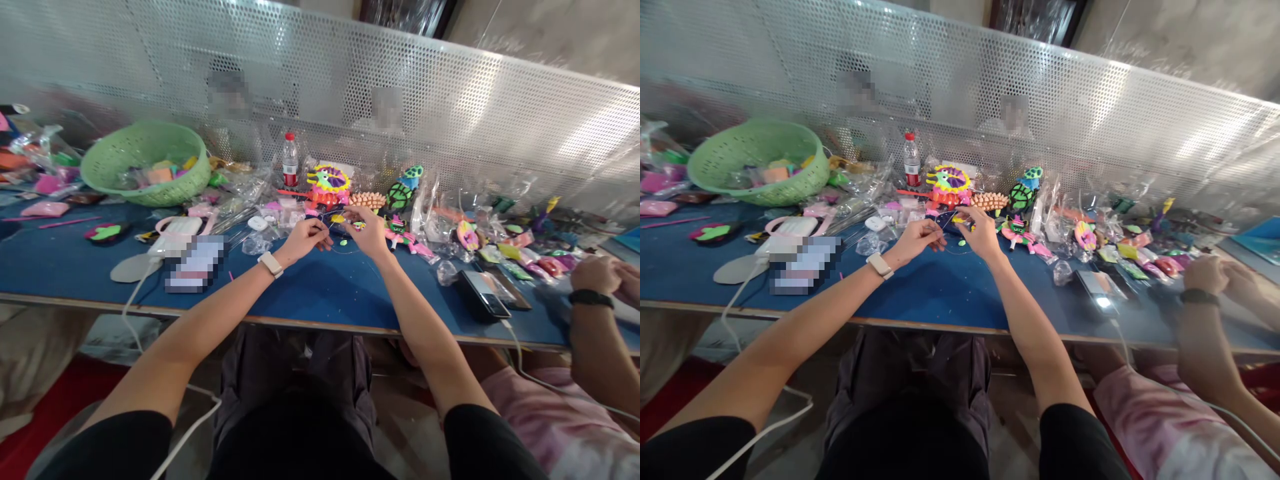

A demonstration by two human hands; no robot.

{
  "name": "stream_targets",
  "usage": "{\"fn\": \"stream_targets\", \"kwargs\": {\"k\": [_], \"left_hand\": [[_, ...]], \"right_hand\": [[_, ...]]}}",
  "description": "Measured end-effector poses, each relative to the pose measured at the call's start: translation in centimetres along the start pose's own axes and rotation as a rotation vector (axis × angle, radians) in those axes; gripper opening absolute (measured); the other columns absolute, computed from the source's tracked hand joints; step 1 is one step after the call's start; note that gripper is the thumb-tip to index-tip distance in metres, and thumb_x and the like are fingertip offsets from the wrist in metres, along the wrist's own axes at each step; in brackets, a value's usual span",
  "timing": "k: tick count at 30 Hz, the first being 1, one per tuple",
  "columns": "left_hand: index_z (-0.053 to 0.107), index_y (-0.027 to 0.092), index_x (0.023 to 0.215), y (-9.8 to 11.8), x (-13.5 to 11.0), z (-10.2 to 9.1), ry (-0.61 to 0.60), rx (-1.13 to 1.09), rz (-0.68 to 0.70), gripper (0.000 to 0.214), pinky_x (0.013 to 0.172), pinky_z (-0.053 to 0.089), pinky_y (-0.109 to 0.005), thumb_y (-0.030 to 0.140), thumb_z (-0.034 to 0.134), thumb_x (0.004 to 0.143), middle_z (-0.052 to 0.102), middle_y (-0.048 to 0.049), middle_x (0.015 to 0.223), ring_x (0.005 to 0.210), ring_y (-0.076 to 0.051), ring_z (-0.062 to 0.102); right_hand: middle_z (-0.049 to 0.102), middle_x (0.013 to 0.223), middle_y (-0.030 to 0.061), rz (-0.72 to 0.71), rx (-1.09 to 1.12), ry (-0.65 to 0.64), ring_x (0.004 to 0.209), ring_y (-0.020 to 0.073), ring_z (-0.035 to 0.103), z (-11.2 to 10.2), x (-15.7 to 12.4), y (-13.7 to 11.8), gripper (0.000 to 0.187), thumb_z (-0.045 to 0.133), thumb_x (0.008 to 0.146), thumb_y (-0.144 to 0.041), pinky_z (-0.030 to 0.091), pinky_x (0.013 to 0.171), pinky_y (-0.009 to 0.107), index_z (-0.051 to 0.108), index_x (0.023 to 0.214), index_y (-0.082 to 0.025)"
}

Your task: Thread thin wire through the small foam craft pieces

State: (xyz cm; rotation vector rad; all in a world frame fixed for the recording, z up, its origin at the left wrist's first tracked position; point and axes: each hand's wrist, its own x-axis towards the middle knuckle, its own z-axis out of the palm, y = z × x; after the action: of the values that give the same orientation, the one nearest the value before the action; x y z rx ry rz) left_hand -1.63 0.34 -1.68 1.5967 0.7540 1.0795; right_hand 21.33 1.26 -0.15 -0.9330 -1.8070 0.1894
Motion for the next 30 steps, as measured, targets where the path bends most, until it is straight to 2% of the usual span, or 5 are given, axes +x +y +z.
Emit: {"fn": "stream_targets", "kwargs": {"k": [7, 14, 21, 24, 30], "left_hand": [[0.064, 0.017, 0.093, 0.0, -0.1, 0.1, -0.058, -0.013, -0.04, 0.029, 0.063, 0.06, -0.027, 0.038, 0.082, 0.101, 0.083, -0.0082, 0.083, 0.067, -0.016, 0.079], [0.064, 0.018, 0.093, 0.6, -0.3, 0.1, -0.072, 0.005, -0.025, 0.03, 0.063, 0.061, -0.027, 0.04, 0.083, 0.1, 0.083, -0.0082, 0.083, 0.068, -0.016, 0.079], [0.062, 0.018, 0.094, 0.3, -0.2, -0.1, -0.086, 0.069, 0.023, 0.031, 0.064, 0.061, -0.029, 0.043, 0.079, 0.102, 0.083, -0.0101, 0.087, 0.069, -0.017, 0.079], [0.062, 0.018, 0.095, 0.3, -0.2, -0.1, -0.086, 0.082, 0.043, 0.028, 0.063, 0.06, -0.027, 0.04, 0.078, 0.103, 0.083, -0.0097, 0.087, 0.069, -0.016, 0.079], [0.062, 0.018, 0.093, 0.5, -0.1, 0.2, -0.054, 0.07, 0.056, 0.023, 0.066, 0.062, -0.027, 0.033, 0.077, 0.103, 0.082, -0.0084, 0.085, 0.067, -0.015, 0.078]], "right_hand": [[0.086, 0.104, 0.0078, -0.055, -0.124, -0.028, 0.099, 0.0284, 0.077, -1.2, 0.2, 0.5, 0.016, 0.073, 0.105, -0.033, 0.063, 0.099, 0.047, 0.088, 0.109, -0.029], [0.087, 0.101, 0.0078, -0.053, -0.118, -0.02, 0.102, 0.0318, 0.077, -1.6, 0.5, 0.5, 0.026, 0.083, 0.098, -0.056, 0.059, 0.105, 0.053, 0.088, 0.095, -0.031], [0.087, 0.097, 0.0078, -0.029, -0.042, -0.013, 0.099, 0.0318, 0.076, -1.9, 0.8, 0.1, 0.037, 0.087, 0.091, -0.067, 0.058, 0.103, 0.053, 0.086, 0.083, -0.031], [0.084, 0.088, 0.0072, 0.055, 0.068, 0.011, 0.088, 0.0279, 0.074, -1.9, 0.9, -0.2, 0.048, 0.083, 0.089, -0.075, 0.06, 0.091, 0.047, 0.084, 0.079, -0.028], [0.074, 0.069, 0.0039, 0.379, 0.398, -0.052, 0.064, 0.0185, 0.063, -1.0, 1.1, -0.2, 0.06, 0.084, 0.076, -0.083, 0.052, 0.064, 0.035, 0.075, 0.07, -0.024]]}}
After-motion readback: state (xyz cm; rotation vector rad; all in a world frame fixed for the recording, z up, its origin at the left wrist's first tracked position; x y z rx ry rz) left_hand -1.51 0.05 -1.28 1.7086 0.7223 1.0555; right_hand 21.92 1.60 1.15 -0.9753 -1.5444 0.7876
